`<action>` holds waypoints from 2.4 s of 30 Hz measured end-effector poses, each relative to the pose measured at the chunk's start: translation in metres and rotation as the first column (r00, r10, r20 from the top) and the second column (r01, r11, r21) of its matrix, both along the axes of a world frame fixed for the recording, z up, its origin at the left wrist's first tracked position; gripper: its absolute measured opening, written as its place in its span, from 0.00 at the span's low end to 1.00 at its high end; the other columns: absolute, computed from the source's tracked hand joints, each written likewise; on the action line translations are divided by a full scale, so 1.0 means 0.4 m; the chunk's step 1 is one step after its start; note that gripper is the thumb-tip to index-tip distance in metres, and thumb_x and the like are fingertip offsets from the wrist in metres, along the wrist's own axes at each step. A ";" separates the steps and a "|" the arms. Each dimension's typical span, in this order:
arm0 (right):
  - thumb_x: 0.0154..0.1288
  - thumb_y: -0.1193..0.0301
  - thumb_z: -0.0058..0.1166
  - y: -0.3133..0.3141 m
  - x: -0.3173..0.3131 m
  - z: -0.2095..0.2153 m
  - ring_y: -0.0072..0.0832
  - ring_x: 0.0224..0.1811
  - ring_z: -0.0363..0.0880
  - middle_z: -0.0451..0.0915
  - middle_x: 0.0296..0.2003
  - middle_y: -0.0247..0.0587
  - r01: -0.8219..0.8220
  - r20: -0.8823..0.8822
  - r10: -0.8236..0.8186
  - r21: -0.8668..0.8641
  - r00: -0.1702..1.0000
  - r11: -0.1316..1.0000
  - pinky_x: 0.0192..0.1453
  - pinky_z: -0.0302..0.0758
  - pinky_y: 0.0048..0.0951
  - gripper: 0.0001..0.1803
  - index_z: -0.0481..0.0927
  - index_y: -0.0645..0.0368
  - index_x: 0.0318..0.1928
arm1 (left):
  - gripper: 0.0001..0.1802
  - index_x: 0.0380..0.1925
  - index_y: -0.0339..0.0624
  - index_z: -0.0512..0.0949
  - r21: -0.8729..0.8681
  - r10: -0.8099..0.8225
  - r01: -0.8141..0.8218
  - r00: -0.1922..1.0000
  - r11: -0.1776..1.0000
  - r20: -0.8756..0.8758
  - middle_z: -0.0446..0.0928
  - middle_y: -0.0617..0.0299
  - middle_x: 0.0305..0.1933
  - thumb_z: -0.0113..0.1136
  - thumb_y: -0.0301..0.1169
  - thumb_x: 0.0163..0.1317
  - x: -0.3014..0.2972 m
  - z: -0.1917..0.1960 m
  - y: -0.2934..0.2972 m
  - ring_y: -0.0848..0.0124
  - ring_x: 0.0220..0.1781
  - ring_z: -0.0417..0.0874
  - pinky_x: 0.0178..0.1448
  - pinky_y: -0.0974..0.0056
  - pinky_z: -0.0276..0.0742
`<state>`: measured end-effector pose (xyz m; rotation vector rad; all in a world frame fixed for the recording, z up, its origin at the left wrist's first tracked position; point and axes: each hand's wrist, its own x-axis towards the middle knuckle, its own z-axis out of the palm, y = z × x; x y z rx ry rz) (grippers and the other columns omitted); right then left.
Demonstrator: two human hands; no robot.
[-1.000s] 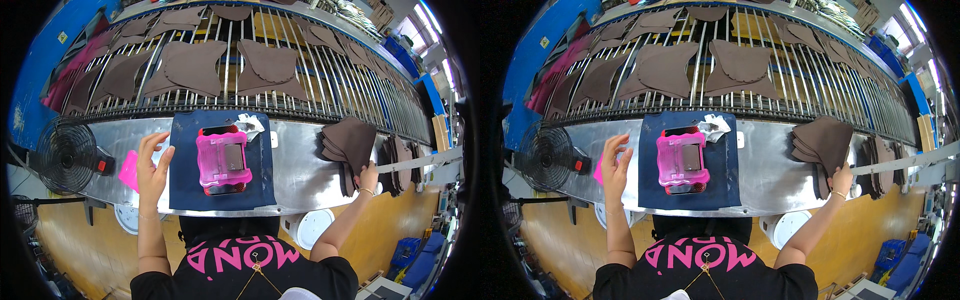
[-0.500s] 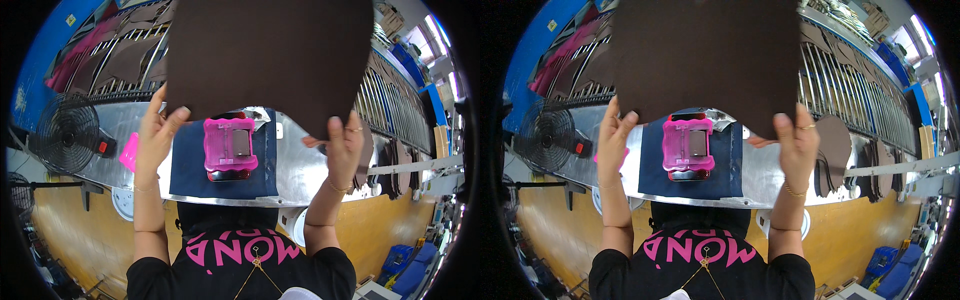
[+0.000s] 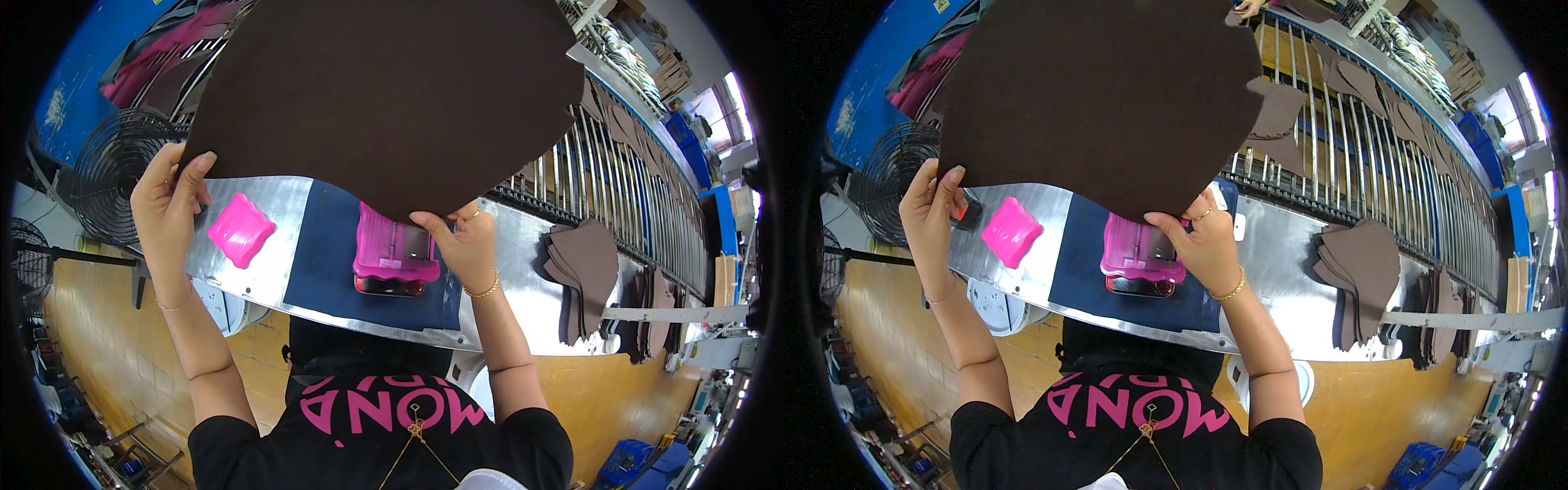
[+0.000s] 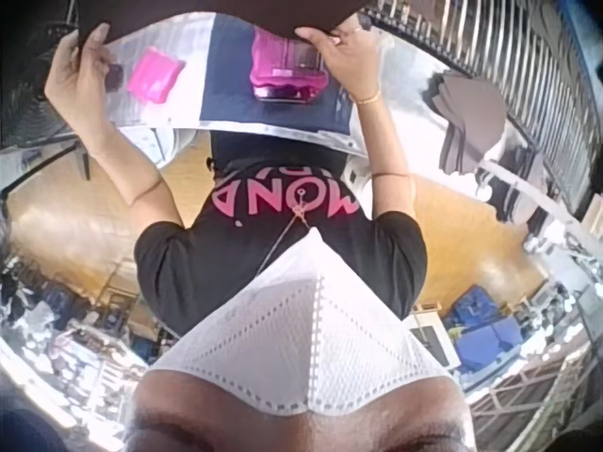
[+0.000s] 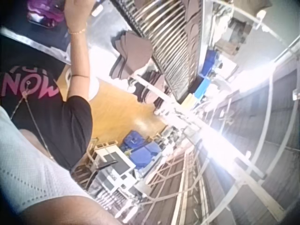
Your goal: The person repeatedly picks up brown material pieces from a stack and places them onto a moving conveyor belt. The person handles the pieces one at a time and positions them on the belt as it moves.
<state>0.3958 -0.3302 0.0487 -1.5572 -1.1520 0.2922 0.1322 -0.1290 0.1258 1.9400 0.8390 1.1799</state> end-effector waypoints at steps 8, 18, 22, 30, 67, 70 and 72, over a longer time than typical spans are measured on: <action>0.49 0.75 0.69 -0.088 0.052 -0.045 0.39 0.36 0.81 0.85 0.32 0.41 0.069 0.306 -0.057 -0.030 0.950 0.997 0.48 0.75 0.32 0.10 0.86 0.57 0.35 | 0.03 0.35 0.31 0.79 -0.106 -0.142 0.131 0.985 0.986 -0.094 0.69 0.67 0.24 0.61 0.20 0.62 0.039 -0.064 -0.035 0.83 0.20 0.67 0.24 0.74 0.61; 0.51 0.77 0.69 -0.312 0.134 -0.148 0.33 0.37 0.83 0.86 0.34 0.40 0.329 0.266 -0.286 -0.136 0.921 0.934 0.48 0.75 0.30 0.09 0.85 0.60 0.35 | 0.05 0.33 0.31 0.80 0.043 -0.389 0.434 0.843 0.900 -0.370 0.74 0.52 0.27 0.62 0.20 0.55 0.196 -0.135 -0.120 0.55 0.28 0.77 0.34 0.58 0.71; 0.55 0.79 0.68 -0.412 0.150 -0.126 0.20 0.34 0.79 0.84 0.31 0.41 0.545 0.038 -0.544 -0.096 0.838 0.833 0.41 0.71 0.20 0.08 0.83 0.65 0.35 | 0.05 0.31 0.37 0.82 0.158 -0.453 0.549 0.795 0.821 -0.404 0.73 0.55 0.28 0.65 0.24 0.54 0.274 -0.127 -0.165 0.57 0.28 0.78 0.34 0.58 0.74; 0.67 0.72 0.60 -0.670 0.223 0.108 0.13 0.31 0.67 0.78 0.30 0.26 0.652 0.143 -0.637 -0.112 0.758 0.750 0.36 0.66 0.16 0.11 0.82 0.66 0.45 | 0.22 0.43 0.42 0.81 0.387 -0.655 0.775 0.630 0.500 -0.417 0.73 0.59 0.41 0.73 0.36 0.48 0.456 -0.106 -0.254 0.65 0.38 0.74 0.39 0.63 0.75; 0.55 0.57 0.69 -0.925 0.462 -0.221 0.47 0.53 0.75 0.77 0.48 0.56 0.844 0.624 -0.727 -0.523 0.285 -0.118 0.59 0.71 0.39 0.32 0.78 0.70 0.52 | 0.29 0.67 0.46 0.48 -0.871 -0.445 0.401 0.860 0.284 0.250 0.71 0.49 0.51 0.43 0.21 0.70 1.114 -0.517 0.126 0.63 0.32 0.84 0.30 0.65 0.84; 0.53 0.56 0.70 -0.891 0.462 -0.207 0.45 0.53 0.76 0.78 0.47 0.52 0.828 0.620 -0.740 -0.538 0.260 -0.159 0.58 0.72 0.39 0.32 0.78 0.68 0.51 | 0.36 0.70 0.41 0.42 -0.897 -0.483 0.364 0.850 0.251 0.210 0.72 0.49 0.50 0.51 0.29 0.70 1.105 -0.520 0.160 0.62 0.32 0.85 0.29 0.64 0.83; 0.51 0.55 0.71 -0.859 0.457 -0.179 0.43 0.53 0.77 0.79 0.47 0.50 0.787 0.634 -0.742 -0.564 0.218 -0.250 0.58 0.72 0.39 0.33 0.78 0.67 0.50 | 0.43 0.72 0.38 0.38 -0.894 -0.561 0.335 0.819 0.297 0.121 0.72 0.48 0.48 0.55 0.35 0.69 1.082 -0.504 0.170 0.61 0.32 0.85 0.28 0.64 0.83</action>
